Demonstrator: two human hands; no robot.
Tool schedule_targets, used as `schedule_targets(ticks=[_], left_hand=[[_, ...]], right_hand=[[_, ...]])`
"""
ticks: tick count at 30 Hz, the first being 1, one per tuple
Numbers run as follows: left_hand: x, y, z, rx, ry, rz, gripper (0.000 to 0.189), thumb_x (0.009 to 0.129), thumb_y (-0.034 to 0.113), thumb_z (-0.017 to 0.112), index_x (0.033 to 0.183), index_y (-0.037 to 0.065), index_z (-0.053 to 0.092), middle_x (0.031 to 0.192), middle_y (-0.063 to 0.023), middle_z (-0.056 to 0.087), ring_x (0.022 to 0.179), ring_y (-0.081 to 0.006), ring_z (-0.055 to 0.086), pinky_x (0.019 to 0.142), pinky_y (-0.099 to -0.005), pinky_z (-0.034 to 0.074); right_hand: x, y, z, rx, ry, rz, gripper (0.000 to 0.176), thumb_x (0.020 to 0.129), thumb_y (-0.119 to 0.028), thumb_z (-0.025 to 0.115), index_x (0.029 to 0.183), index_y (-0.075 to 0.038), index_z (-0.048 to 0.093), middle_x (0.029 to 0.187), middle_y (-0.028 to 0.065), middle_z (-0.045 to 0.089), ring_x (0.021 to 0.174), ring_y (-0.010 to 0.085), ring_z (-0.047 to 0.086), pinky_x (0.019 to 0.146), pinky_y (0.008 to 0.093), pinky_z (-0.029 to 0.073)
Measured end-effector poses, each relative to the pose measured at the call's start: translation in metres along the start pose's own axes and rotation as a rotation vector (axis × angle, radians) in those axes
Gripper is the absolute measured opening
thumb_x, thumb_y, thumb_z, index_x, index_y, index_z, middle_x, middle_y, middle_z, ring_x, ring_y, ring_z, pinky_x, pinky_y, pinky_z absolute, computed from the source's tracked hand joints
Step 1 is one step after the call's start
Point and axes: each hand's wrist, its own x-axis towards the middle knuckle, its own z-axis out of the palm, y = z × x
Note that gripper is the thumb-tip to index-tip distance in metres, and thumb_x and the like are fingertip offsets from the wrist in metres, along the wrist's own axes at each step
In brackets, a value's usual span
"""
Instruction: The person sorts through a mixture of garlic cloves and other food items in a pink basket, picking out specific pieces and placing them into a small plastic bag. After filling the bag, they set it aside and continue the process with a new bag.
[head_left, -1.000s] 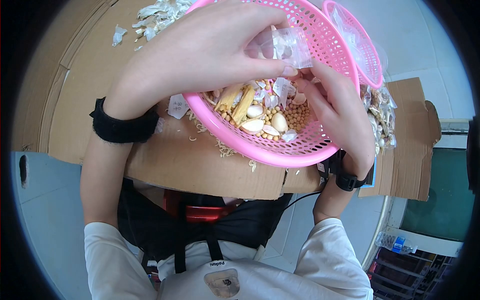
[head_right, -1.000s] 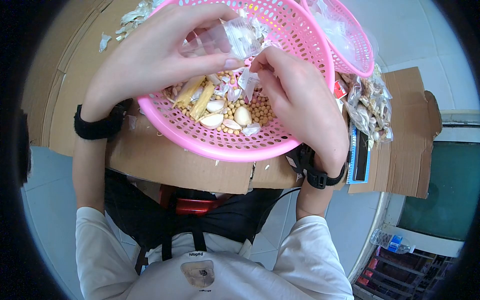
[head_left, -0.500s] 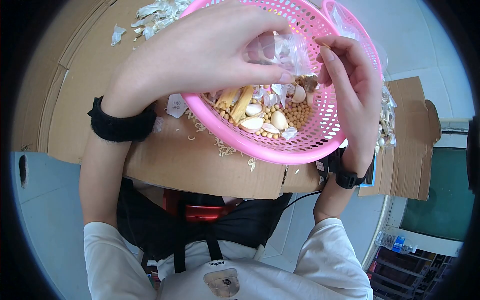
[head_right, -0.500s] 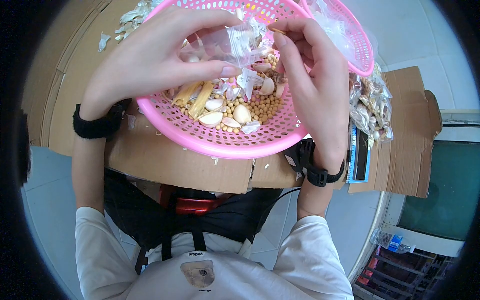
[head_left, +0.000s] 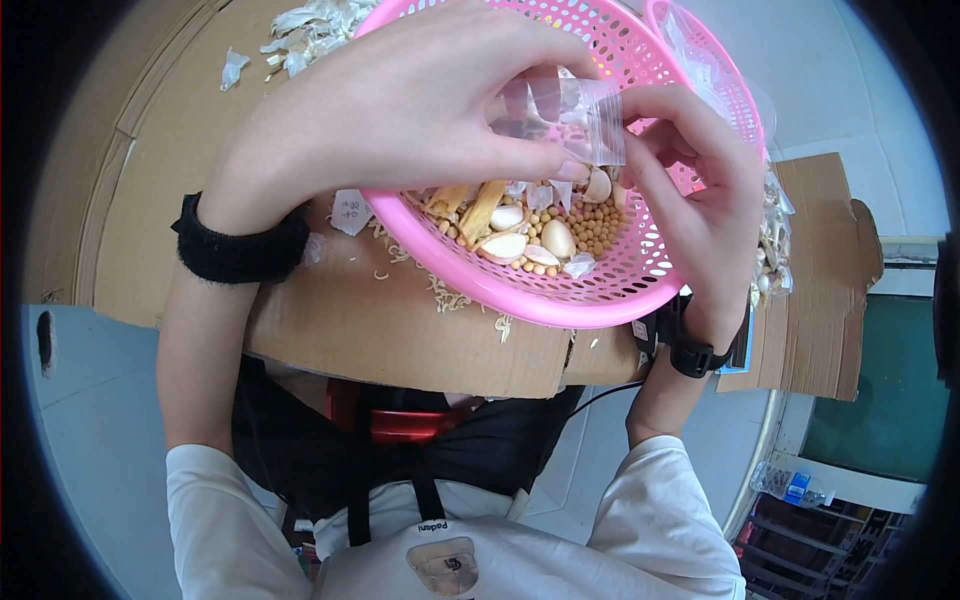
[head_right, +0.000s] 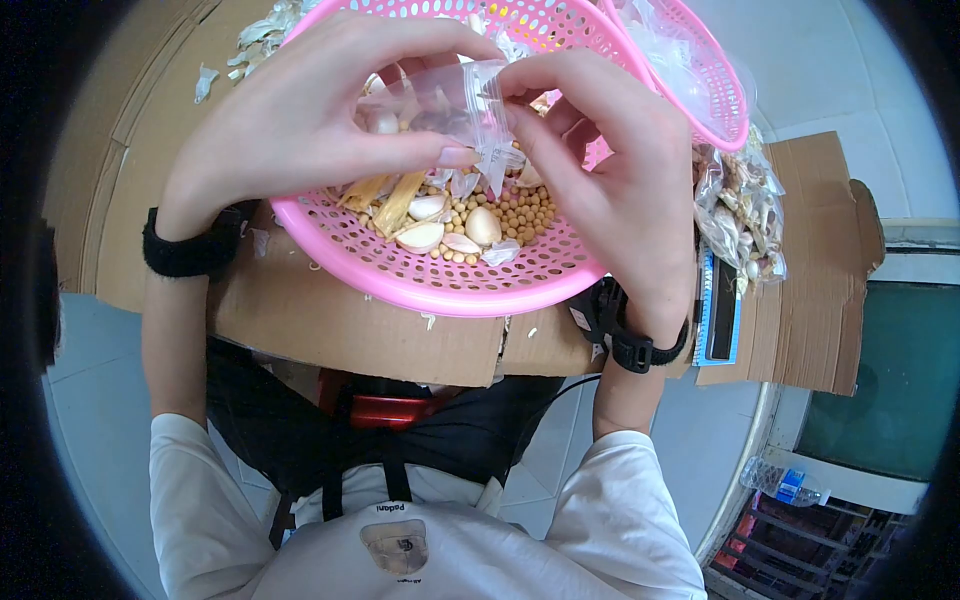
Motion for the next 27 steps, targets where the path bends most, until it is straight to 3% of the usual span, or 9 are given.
schedule_targets(ticks=[4,10,13,23,27], left_hand=[[0.006,-0.003,-0.004,0.01,-0.1,-0.083,0.05,0.094,0.031,0.072,0.124,-0.008,0.065,0.086,-0.0175,0.073,0.074,-0.0208,0.069,0.064,-0.0297,0.054],[0.0,0.0,0.003,0.021,0.022,0.02,0.045,0.094,0.03,0.072,0.12,-0.007,0.066,0.083,-0.015,0.071,0.07,-0.02,0.067,0.062,-0.0293,0.053],[0.006,-0.004,-0.001,0.011,-0.068,-0.046,0.046,0.095,0.03,0.073,0.12,-0.007,0.066,0.082,-0.0147,0.071,0.069,-0.02,0.067,0.061,-0.0293,0.052],[0.001,-0.002,0.002,0.014,0.021,0.033,0.044,0.094,0.029,0.074,0.119,-0.007,0.067,0.082,-0.0143,0.071,0.069,-0.0182,0.068,0.06,-0.0275,0.052],[0.005,-0.008,-0.001,0.006,-0.073,-0.041,0.044,0.094,0.028,0.073,0.119,-0.007,0.066,0.081,-0.0142,0.071,0.067,-0.0182,0.067,0.059,-0.0271,0.051]], right_hand=[[-0.001,0.003,0.001,-0.025,0.007,-0.007,0.022,0.092,0.008,0.068,0.114,0.004,0.07,0.103,0.0061,0.074,0.076,0.0086,0.068,0.067,0.0238,0.055],[-0.001,-0.001,0.001,-0.065,0.009,-0.026,0.026,0.09,0.007,0.069,0.116,0.004,0.071,0.101,0.0068,0.074,0.074,0.009,0.068,0.067,0.0243,0.055],[-0.001,-0.002,0.002,-0.063,0.014,-0.027,0.027,0.09,0.007,0.069,0.117,0.004,0.071,0.1,0.007,0.074,0.074,0.0093,0.068,0.066,0.0245,0.055],[0.0,0.001,0.003,-0.09,0.026,-0.066,0.023,0.09,0.004,0.072,0.113,0.004,0.073,0.088,0.0047,0.071,0.07,0.009,0.065,0.063,0.024,0.051],[0.0,-0.001,0.004,-0.101,0.042,-0.073,0.026,0.091,0.004,0.071,0.117,0.003,0.073,0.088,0.004,0.07,0.07,0.0088,0.065,0.063,0.0232,0.051]])
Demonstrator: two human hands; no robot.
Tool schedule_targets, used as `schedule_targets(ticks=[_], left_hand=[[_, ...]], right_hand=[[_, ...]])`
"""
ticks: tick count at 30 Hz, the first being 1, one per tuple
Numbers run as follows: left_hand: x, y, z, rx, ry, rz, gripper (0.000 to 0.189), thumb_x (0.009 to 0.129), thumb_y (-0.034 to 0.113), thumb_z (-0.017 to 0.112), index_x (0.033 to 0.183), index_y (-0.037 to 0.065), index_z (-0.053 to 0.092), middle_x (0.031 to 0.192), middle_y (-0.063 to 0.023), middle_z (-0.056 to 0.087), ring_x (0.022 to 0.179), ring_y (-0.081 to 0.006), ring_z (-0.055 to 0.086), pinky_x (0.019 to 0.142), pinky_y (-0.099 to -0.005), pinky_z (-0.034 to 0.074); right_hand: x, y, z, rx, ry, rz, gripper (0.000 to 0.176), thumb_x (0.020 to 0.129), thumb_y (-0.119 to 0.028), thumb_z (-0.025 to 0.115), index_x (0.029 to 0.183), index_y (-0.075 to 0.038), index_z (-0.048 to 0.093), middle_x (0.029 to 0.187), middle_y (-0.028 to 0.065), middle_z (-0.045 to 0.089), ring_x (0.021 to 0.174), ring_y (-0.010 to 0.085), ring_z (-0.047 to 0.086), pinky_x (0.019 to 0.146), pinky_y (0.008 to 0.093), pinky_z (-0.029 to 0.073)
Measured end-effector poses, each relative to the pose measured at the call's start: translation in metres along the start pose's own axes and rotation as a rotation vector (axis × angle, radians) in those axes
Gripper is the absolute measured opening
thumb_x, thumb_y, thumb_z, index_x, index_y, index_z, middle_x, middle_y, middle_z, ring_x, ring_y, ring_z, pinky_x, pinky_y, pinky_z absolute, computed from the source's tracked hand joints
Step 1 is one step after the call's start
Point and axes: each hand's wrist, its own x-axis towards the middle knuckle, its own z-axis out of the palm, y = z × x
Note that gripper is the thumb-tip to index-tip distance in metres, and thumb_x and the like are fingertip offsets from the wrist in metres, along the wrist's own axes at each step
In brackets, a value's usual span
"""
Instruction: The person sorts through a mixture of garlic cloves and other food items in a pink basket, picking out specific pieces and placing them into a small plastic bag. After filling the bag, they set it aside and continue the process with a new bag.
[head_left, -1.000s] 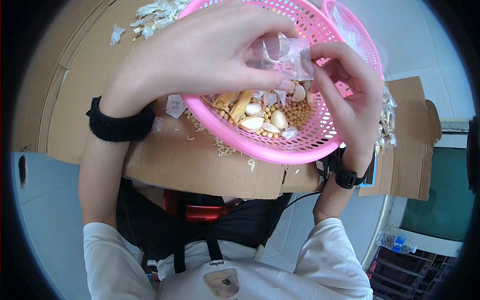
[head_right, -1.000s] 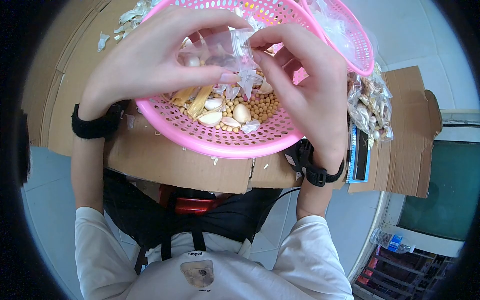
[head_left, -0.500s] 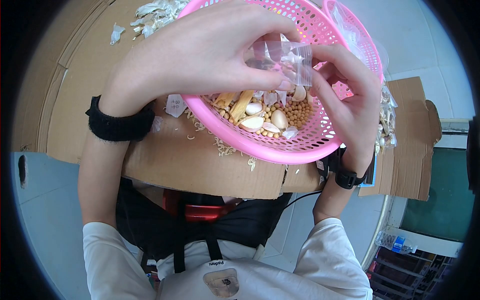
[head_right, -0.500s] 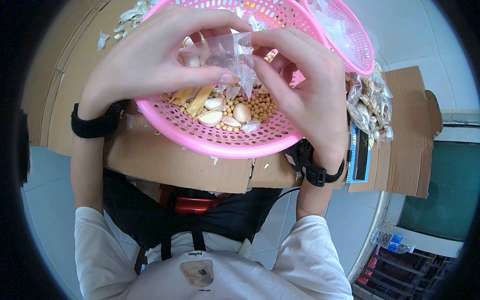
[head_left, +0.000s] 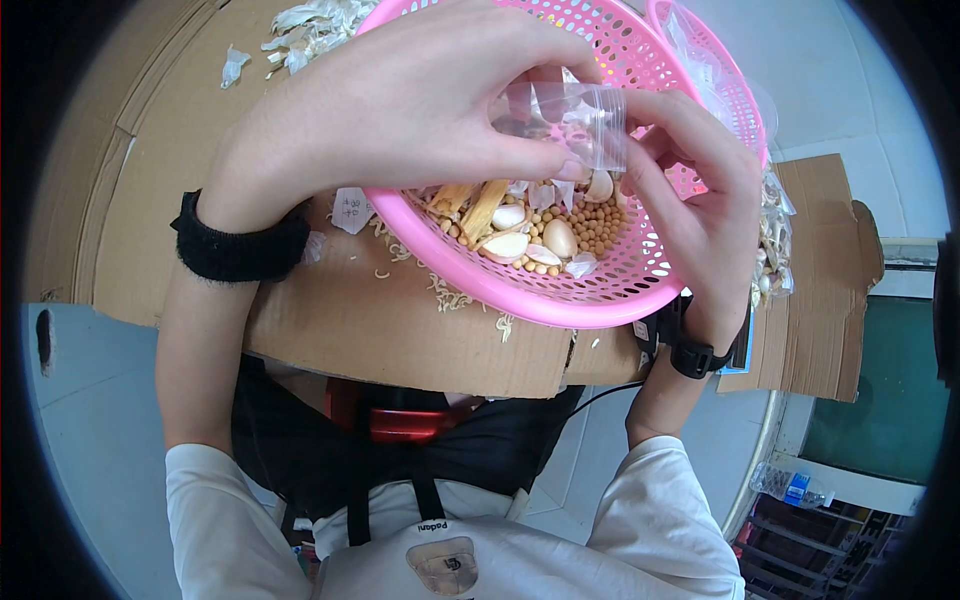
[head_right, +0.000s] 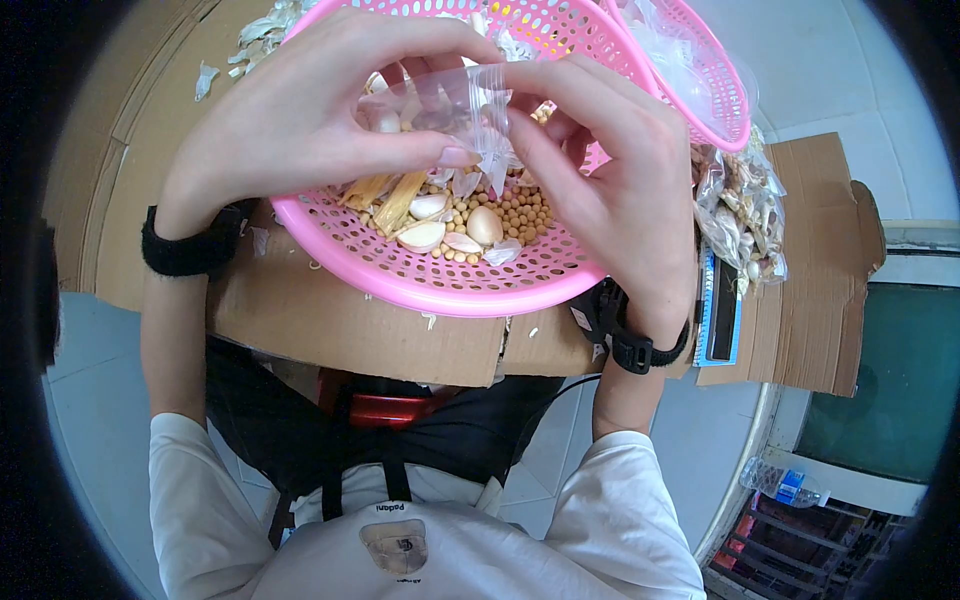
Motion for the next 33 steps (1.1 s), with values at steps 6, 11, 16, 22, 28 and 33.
schedule_targets(ticks=[6,11,16,22,28,33], left_hand=[[-0.007,0.019,-0.004,0.001,0.056,0.029,0.043,0.095,0.028,0.072,0.12,-0.007,0.066,0.081,-0.0138,0.071,0.065,-0.0179,0.065,0.059,-0.0273,0.052],[-0.006,0.017,0.003,-0.008,0.117,-0.017,0.042,0.097,0.025,0.069,0.122,-0.008,0.065,0.091,-0.0157,0.071,0.077,-0.0183,0.067,0.066,-0.0283,0.053],[-0.008,0.024,0.0,0.075,0.197,-0.015,0.04,0.097,0.022,0.067,0.121,-0.009,0.063,0.09,-0.0145,0.067,0.08,-0.0208,0.064,0.071,-0.0329,0.052],[-0.006,0.015,0.002,0.077,0.191,-0.039,0.04,0.096,0.024,0.065,0.117,-0.01,0.063,0.086,-0.0129,0.065,0.077,-0.02,0.061,0.068,-0.033,0.049],[-0.01,0.027,-0.005,0.122,0.166,-0.068,0.044,0.095,0.025,0.066,0.119,-0.012,0.063,0.085,-0.0141,0.065,0.075,-0.0201,0.061,0.067,-0.0331,0.05],[-0.009,0.025,-0.005,0.124,0.162,-0.049,0.048,0.095,0.025,0.066,0.122,-0.015,0.063,0.086,-0.0159,0.067,0.075,-0.0211,0.063,0.066,-0.0333,0.051]], right_hand=[[-0.001,-0.001,0.005,0.256,0.14,0.245,0.008,0.096,-0.006,0.068,0.099,0.001,0.071,0.078,0.0083,0.067,0.067,0.0109,0.062,0.062,0.025,0.049],[-0.004,0.01,0.001,0.121,-0.073,0.357,0.022,0.1,-0.019,0.062,0.094,0.001,0.071,0.068,0.0123,0.065,0.062,0.0173,0.064,0.061,0.0344,0.049],[-0.001,-0.004,-0.003,-0.113,-0.511,0.369,0.017,0.086,-0.018,0.075,0.09,-0.003,0.078,0.076,0.0138,0.075,0.07,0.0293,0.074,0.068,0.0404,0.056],[0.002,-0.006,-0.004,-0.104,-0.611,0.378,0.019,0.081,-0.016,0.079,0.094,-0.003,0.078,0.08,0.0114,0.076,0.074,0.0272,0.075,0.07,0.0386,0.058],[0.0,-0.001,-0.002,-0.087,-0.657,0.361,0.017,0.081,-0.011,0.076,0.095,-0.002,0.077,0.081,0.0128,0.076,0.075,0.0279,0.075,0.072,0.0388,0.058],[-0.001,-0.001,-0.001,-0.074,-0.624,0.36,0.013,0.082,-0.008,0.074,0.093,0.0,0.076,0.082,0.014,0.077,0.076,0.0285,0.076,0.073,0.0392,0.059]])
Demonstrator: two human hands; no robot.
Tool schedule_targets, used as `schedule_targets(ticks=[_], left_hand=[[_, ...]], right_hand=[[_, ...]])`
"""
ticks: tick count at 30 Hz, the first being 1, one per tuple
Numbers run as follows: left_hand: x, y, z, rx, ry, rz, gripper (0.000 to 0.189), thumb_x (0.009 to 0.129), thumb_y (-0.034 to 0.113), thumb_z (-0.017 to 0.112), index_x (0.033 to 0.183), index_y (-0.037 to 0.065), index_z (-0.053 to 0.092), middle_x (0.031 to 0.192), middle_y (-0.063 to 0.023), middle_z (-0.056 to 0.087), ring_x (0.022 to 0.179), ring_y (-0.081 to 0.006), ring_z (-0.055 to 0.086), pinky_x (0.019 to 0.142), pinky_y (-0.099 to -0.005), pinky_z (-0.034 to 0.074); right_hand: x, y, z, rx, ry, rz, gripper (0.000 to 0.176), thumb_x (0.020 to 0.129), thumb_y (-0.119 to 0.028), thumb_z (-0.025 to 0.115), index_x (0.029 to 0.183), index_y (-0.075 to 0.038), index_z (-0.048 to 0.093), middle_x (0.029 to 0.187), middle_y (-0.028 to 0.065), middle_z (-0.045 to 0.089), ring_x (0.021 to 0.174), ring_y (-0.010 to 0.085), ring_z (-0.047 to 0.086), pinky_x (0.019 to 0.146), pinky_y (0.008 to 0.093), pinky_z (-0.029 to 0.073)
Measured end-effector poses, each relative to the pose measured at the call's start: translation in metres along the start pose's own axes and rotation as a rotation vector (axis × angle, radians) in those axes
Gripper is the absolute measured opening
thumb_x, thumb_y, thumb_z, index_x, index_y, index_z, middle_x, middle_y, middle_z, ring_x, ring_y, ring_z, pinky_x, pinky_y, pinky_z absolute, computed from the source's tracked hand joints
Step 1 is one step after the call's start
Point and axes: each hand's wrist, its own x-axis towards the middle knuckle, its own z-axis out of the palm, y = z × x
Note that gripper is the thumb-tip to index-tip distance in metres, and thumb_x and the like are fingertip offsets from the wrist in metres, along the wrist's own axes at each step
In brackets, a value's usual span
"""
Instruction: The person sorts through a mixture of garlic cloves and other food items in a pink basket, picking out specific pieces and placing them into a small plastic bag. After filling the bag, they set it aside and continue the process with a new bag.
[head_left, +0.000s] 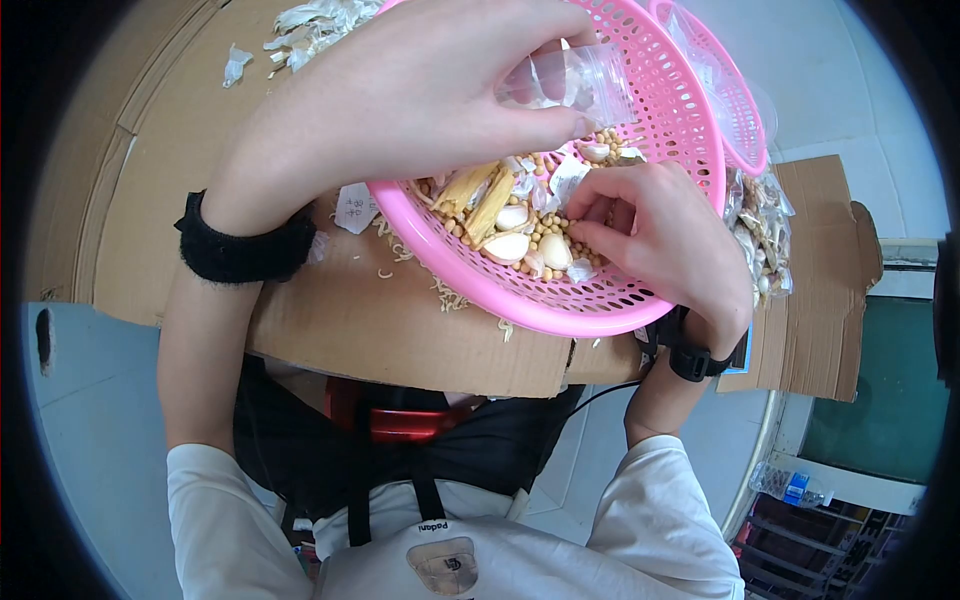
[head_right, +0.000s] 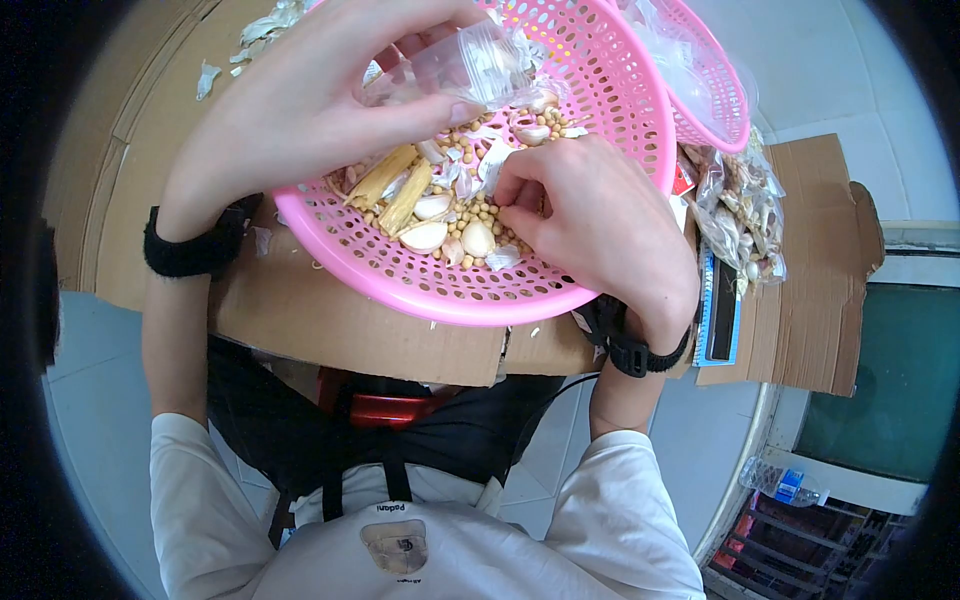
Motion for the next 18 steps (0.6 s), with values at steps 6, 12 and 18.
schedule_targets(ticks=[6,12,18], left_hand=[[-0.001,-0.003,0.003,0.002,0.019,0.019,0.05,0.096,0.025,0.066,0.126,-0.015,0.062,0.091,-0.0188,0.07,0.08,-0.0229,0.067,0.07,-0.0332,0.054],[0.001,-0.013,0.009,-0.037,0.011,0.009,0.051,0.097,0.027,0.067,0.127,-0.015,0.062,0.095,-0.0205,0.072,0.085,-0.0246,0.07,0.073,-0.0332,0.057],[-0.002,0.001,0.001,-0.014,-0.004,-0.015,0.051,0.097,0.027,0.067,0.127,-0.014,0.062,0.096,-0.0209,0.073,0.087,-0.0252,0.072,0.074,-0.0336,0.058]], right_hand=[[0.0,-0.001,0.001,-0.014,0.041,0.013,0.015,0.084,-0.01,0.073,0.096,0.0,0.074,0.082,0.0157,0.076,0.076,0.0312,0.075,0.072,0.0406,0.058],[0.0,0.002,0.004,-0.017,0.13,-0.069,0.014,0.089,-0.011,0.07,0.097,-0.001,0.073,0.083,0.0176,0.075,0.076,0.0341,0.074,0.072,0.0429,0.056],[0.001,-0.001,0.003,0.041,0.174,-0.082,0.011,0.092,-0.009,0.068,0.097,0.001,0.069,0.084,0.0181,0.074,0.078,0.0348,0.073,0.073,0.0438,0.055]])
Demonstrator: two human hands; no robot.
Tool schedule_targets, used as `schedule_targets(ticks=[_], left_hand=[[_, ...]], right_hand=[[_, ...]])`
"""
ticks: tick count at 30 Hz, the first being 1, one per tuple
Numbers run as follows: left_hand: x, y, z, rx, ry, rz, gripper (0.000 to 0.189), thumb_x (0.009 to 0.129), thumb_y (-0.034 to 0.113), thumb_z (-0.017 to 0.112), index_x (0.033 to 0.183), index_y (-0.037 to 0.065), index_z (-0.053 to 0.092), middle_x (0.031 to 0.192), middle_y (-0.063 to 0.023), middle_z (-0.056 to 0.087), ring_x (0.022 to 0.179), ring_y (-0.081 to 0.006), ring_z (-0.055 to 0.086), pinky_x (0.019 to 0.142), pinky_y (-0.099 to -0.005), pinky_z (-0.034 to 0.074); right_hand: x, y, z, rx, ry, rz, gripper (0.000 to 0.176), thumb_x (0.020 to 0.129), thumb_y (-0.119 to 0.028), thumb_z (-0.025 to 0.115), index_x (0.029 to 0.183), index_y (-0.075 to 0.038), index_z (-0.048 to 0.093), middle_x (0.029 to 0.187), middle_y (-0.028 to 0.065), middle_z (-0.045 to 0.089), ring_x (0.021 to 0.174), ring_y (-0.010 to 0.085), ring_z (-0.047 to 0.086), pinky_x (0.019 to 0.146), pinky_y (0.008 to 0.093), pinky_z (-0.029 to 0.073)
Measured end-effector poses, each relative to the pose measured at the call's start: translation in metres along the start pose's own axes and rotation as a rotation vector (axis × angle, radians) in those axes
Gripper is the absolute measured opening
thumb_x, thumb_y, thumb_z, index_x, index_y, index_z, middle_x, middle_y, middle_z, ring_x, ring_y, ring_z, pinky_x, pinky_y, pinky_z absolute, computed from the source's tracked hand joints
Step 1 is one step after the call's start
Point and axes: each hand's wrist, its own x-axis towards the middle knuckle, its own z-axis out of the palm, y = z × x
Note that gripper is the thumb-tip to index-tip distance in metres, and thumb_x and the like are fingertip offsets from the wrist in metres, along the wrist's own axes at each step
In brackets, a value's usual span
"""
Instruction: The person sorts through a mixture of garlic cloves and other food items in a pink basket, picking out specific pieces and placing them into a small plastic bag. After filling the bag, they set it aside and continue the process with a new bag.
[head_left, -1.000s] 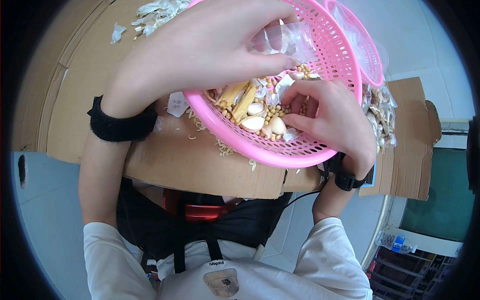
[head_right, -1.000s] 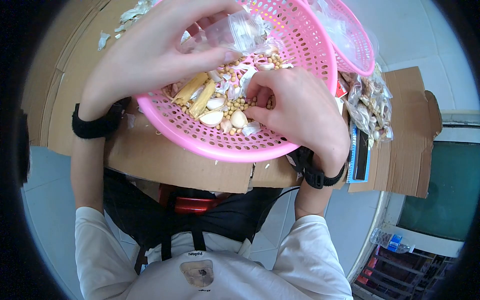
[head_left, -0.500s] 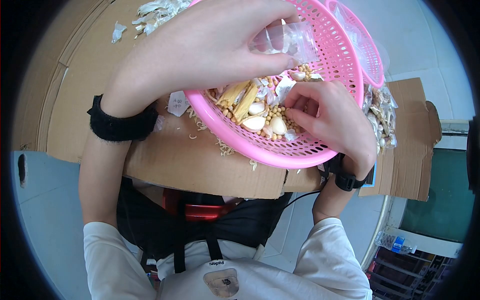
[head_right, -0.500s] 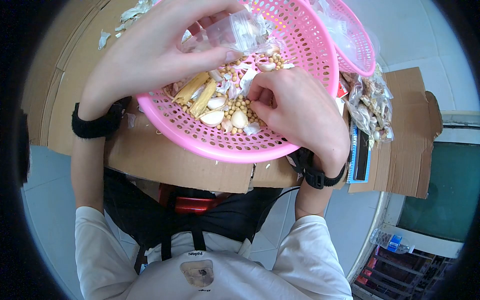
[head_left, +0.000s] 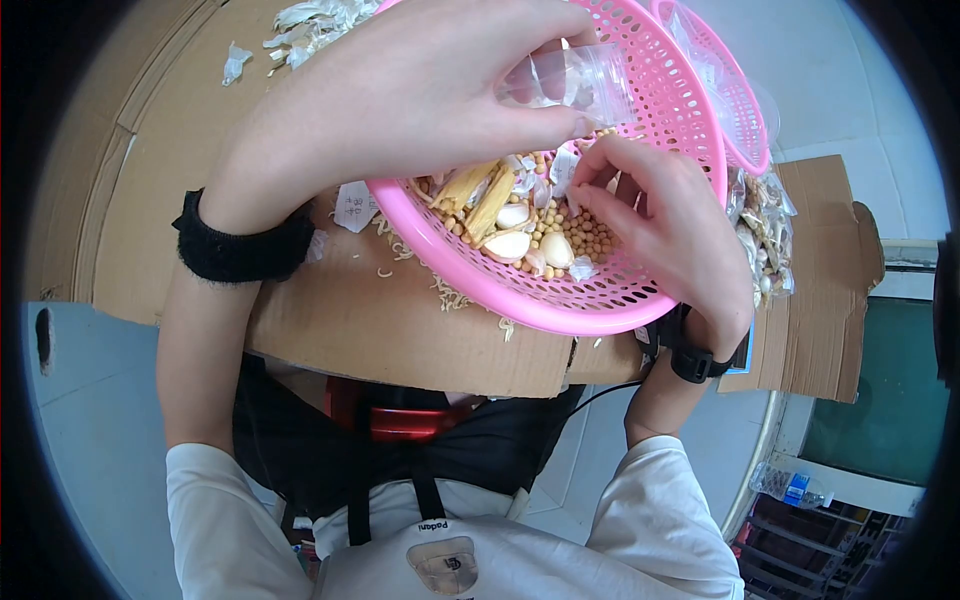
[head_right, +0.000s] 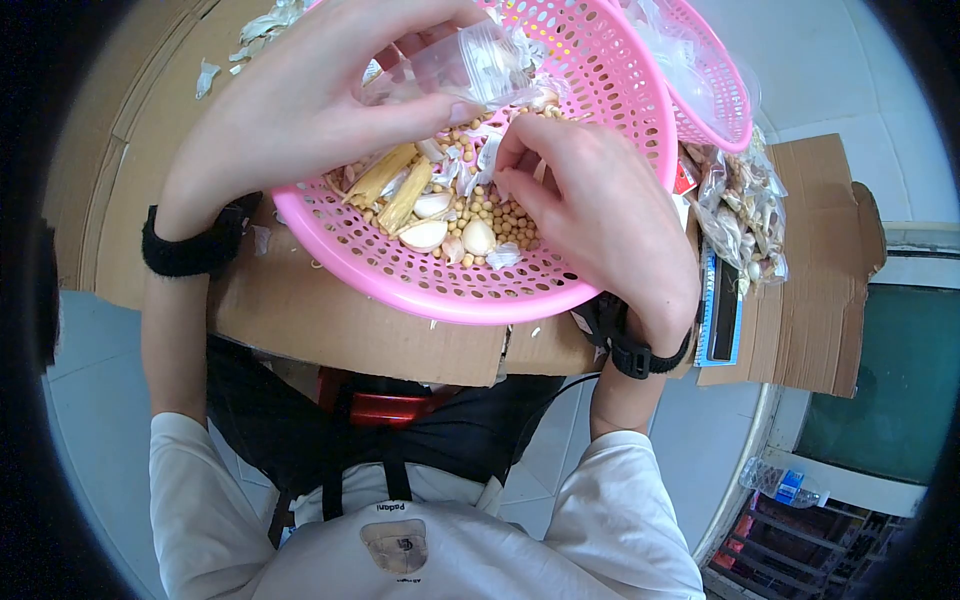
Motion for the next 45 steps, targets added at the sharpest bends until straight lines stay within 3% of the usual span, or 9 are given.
schedule_targets(ticks=[5,12,21,26,36,40,45], left_hand=[[0.0,-0.007,0.004,0.04,0.031,0.036,0.049,0.098,0.028,0.067,0.126,-0.013,0.063,0.095,-0.0195,0.072,0.085,-0.0236,0.071,0.072,-0.0328,0.057],[0.002,-0.008,0.005,-0.073,0.012,0.034,0.046,0.101,0.031,0.068,0.123,-0.01,0.065,0.092,-0.0158,0.071,0.08,-0.0198,0.068,0.068,-0.0305,0.055],[0.003,-0.015,0.009,-0.044,0.021,0.047,0.045,0.1,0.029,0.069,0.121,-0.01,0.065,0.09,-0.0146,0.07,0.079,-0.0193,0.066,0.069,-0.0305,0.054],[0.002,-0.008,0.005,0.005,0.009,0.029,0.044,0.1,0.03,0.069,0.119,-0.01,0.065,0.088,-0.014,0.069,0.078,-0.0186,0.065,0.067,-0.0305,0.052],[0.007,-0.026,0.012,-0.049,-0.031,-0.002,0.044,0.1,0.033,0.069,0.115,-0.008,0.067,0.086,-0.0127,0.069,0.075,-0.018,0.064,0.066,-0.0301,0.052],[-0.001,0.001,0.002,0.003,0.028,0.026,0.045,0.1,0.033,0.069,0.117,-0.009,0.066,0.087,-0.0138,0.07,0.077,-0.0188,0.067,0.066,-0.03,0.053],[0.002,-0.011,0.007,-0.079,-0.017,0.03,0.045,0.099,0.032,0.07,0.118,-0.009,0.066,0.086,-0.0144,0.07,0.076,-0.0196,0.067,0.065,-0.0306,0.053]], right_hand=[[-0.001,0.004,0.004,0.072,0.156,-0.072,0.015,0.095,-0.009,0.068,0.103,0.002,0.062,0.09,0.0192,0.07,0.086,0.0355,0.07,0.076,0.0438,0.053],[0.001,0.005,0.004,0.109,0.264,-0.061,0.016,0.098,-0.01,0.068,0.105,0.002,0.06,0.089,0.0182,0.067,0.082,0.0348,0.066,0.075,0.0416,0.051],[0.0,0.0,0.004,0.208,0.308,0.066,0.019,0.099,-0.011,0.071,0.107,0.001,0.059,0.083,0.0109,0.063,0.065,0.0162,0.06,0.06,0.0325,0.047],[0.003,0.0,0.007,0.406,0.44,0.024,0.009,0.103,-0.006,0.063,0.108,0.001,0.06,0.081,0.0045,0.06,0.06,0.009,0.056,0.053,0.0269,0.043],[0.002,-0.003,0.003,0.418,0.423,0.059,0.009,0.104,-0.004,0.062,0.111,0.002,0.063,0.084,0.0033,0.063,0.059,0.005,0.054,0.052,0.0233,0.041],[0.003,-0.004,0.003,0.481,0.505,0.003,0.012,0.101,-0.004,0.066,0.111,0.002,0.064,0.086,0.0016,0.063,0.06,0.0025,0.052,0.052,0.0222,0.04],[0.004,-0.002,0.001,0.402,0.556,-0.119,0.013,0.097,-0.002,0.072,0.109,0.002,0.068,0.088,0.0013,0.064,0.061,0.0026,0.052,0.054,0.0213,0.04]])
